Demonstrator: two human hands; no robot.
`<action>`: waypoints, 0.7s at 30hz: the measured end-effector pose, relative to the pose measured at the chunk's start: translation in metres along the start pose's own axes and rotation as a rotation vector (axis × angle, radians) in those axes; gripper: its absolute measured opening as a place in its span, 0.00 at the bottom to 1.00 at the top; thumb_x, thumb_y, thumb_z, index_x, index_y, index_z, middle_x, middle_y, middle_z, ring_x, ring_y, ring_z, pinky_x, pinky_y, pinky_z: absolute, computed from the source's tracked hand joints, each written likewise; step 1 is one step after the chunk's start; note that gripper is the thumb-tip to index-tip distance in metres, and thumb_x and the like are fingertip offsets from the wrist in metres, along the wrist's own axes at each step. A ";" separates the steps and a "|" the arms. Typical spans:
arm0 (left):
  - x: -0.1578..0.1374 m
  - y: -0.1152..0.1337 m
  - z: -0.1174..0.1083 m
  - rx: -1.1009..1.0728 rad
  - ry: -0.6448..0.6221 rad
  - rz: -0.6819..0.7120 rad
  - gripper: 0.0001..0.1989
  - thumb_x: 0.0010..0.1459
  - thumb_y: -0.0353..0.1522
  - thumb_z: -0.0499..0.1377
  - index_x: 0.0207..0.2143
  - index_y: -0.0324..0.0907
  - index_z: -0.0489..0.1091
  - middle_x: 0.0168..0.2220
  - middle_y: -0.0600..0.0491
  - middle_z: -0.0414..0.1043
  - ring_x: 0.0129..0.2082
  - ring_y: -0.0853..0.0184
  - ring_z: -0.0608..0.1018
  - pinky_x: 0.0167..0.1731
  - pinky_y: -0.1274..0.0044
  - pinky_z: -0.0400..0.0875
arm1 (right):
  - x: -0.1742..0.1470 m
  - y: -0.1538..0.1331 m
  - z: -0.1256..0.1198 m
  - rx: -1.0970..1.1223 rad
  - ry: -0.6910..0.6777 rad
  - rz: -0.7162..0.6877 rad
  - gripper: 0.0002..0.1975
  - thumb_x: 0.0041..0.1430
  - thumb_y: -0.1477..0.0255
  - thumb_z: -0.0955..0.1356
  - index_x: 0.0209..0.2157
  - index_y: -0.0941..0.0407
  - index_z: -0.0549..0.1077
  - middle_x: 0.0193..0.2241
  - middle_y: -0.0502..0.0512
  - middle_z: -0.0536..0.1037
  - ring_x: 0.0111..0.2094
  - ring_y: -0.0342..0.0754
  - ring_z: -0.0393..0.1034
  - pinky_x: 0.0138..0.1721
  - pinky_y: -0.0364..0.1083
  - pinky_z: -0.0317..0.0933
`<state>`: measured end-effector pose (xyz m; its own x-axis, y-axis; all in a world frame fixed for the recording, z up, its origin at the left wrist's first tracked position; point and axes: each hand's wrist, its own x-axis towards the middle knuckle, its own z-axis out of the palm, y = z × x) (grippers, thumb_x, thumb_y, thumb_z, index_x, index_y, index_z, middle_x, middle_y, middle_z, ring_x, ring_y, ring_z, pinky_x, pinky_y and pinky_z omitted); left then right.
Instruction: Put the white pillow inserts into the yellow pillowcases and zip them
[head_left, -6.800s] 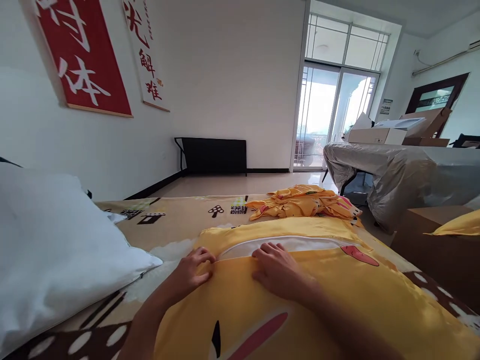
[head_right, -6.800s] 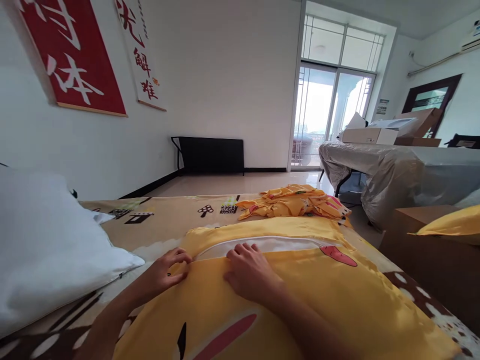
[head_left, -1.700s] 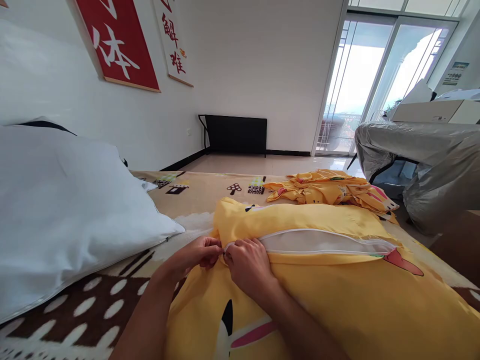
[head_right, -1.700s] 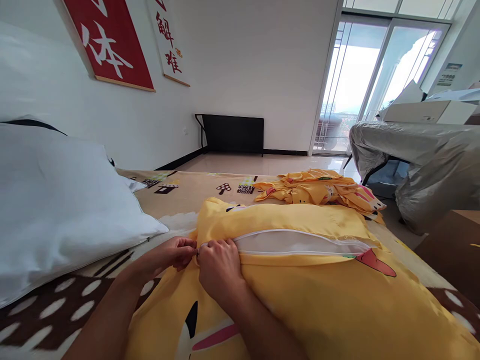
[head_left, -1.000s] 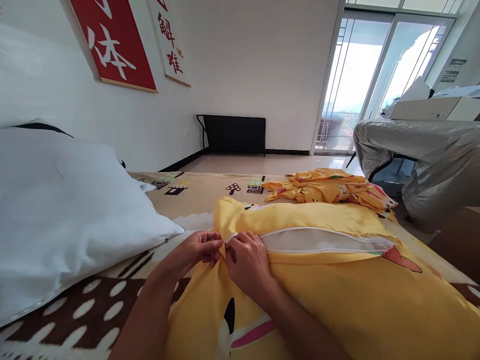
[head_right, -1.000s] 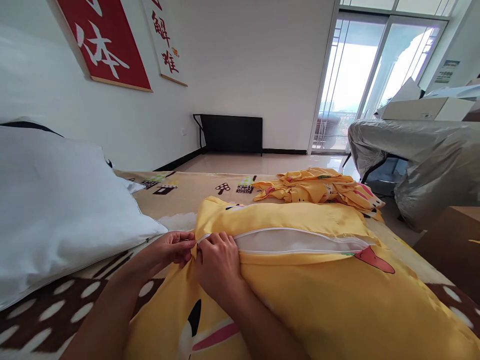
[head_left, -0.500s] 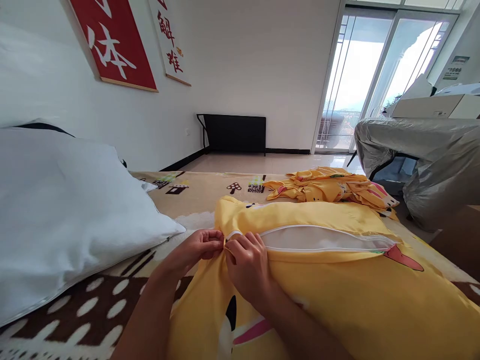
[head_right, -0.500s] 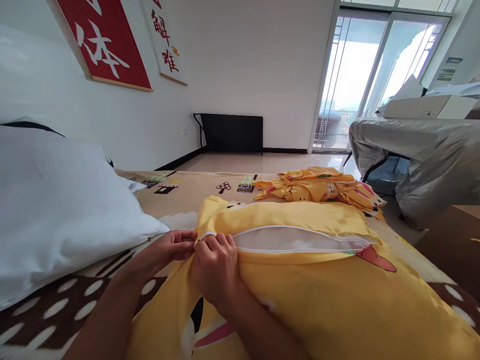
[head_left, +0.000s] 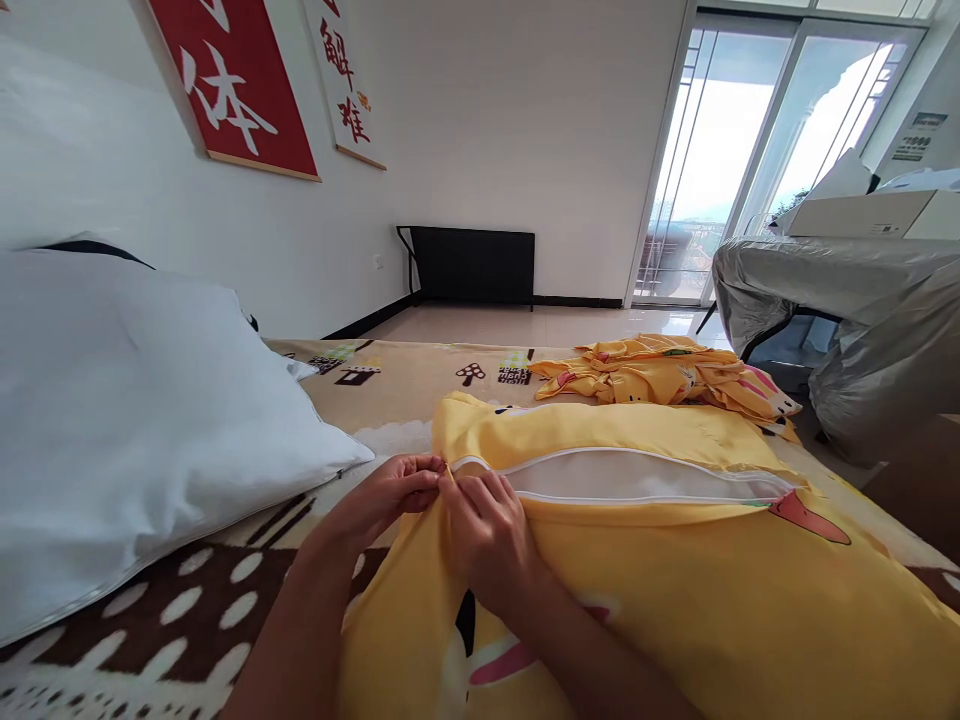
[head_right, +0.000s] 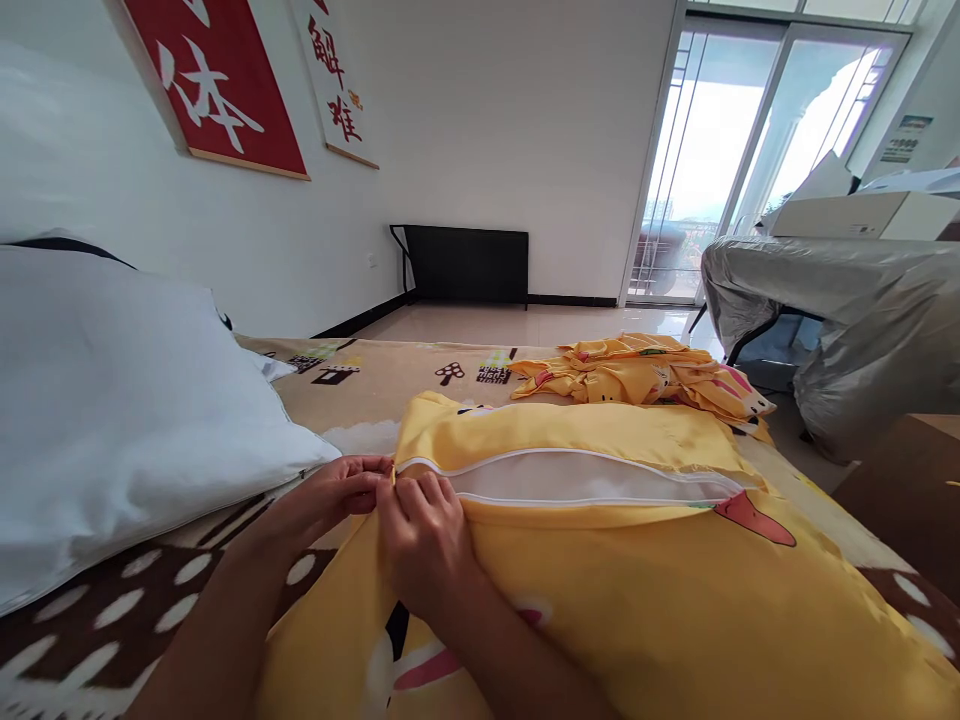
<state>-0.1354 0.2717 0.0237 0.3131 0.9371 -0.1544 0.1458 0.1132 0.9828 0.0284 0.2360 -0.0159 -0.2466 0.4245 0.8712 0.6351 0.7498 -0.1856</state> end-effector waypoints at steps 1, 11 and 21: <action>0.000 0.000 0.000 -0.029 0.002 -0.006 0.18 0.42 0.40 0.65 0.29 0.37 0.66 0.22 0.59 0.58 0.22 0.76 0.56 0.22 0.81 0.51 | 0.001 0.000 0.000 0.034 0.037 0.083 0.13 0.62 0.79 0.59 0.45 0.59 0.69 0.32 0.56 0.73 0.35 0.47 0.63 0.38 0.47 0.59; -0.004 0.003 0.006 -0.029 -0.093 -0.006 0.16 0.44 0.39 0.65 0.25 0.39 0.62 0.21 0.60 0.56 0.22 0.75 0.56 0.24 0.80 0.49 | 0.001 0.007 0.002 0.024 0.120 0.172 0.11 0.57 0.80 0.64 0.25 0.53 0.72 0.23 0.49 0.71 0.28 0.45 0.59 0.31 0.44 0.52; 0.002 0.002 0.014 0.218 0.104 -0.077 0.23 0.49 0.51 0.56 0.25 0.40 0.59 0.25 0.58 0.58 0.23 0.73 0.57 0.22 0.79 0.48 | -0.003 0.012 0.006 -0.117 0.037 0.200 0.09 0.53 0.83 0.64 0.27 0.56 0.71 0.24 0.50 0.69 0.29 0.46 0.59 0.32 0.45 0.51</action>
<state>-0.1215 0.2691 0.0239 0.1962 0.9587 -0.2058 0.3679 0.1226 0.9218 0.0322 0.2465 -0.0237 -0.0819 0.5380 0.8389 0.7496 0.5880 -0.3039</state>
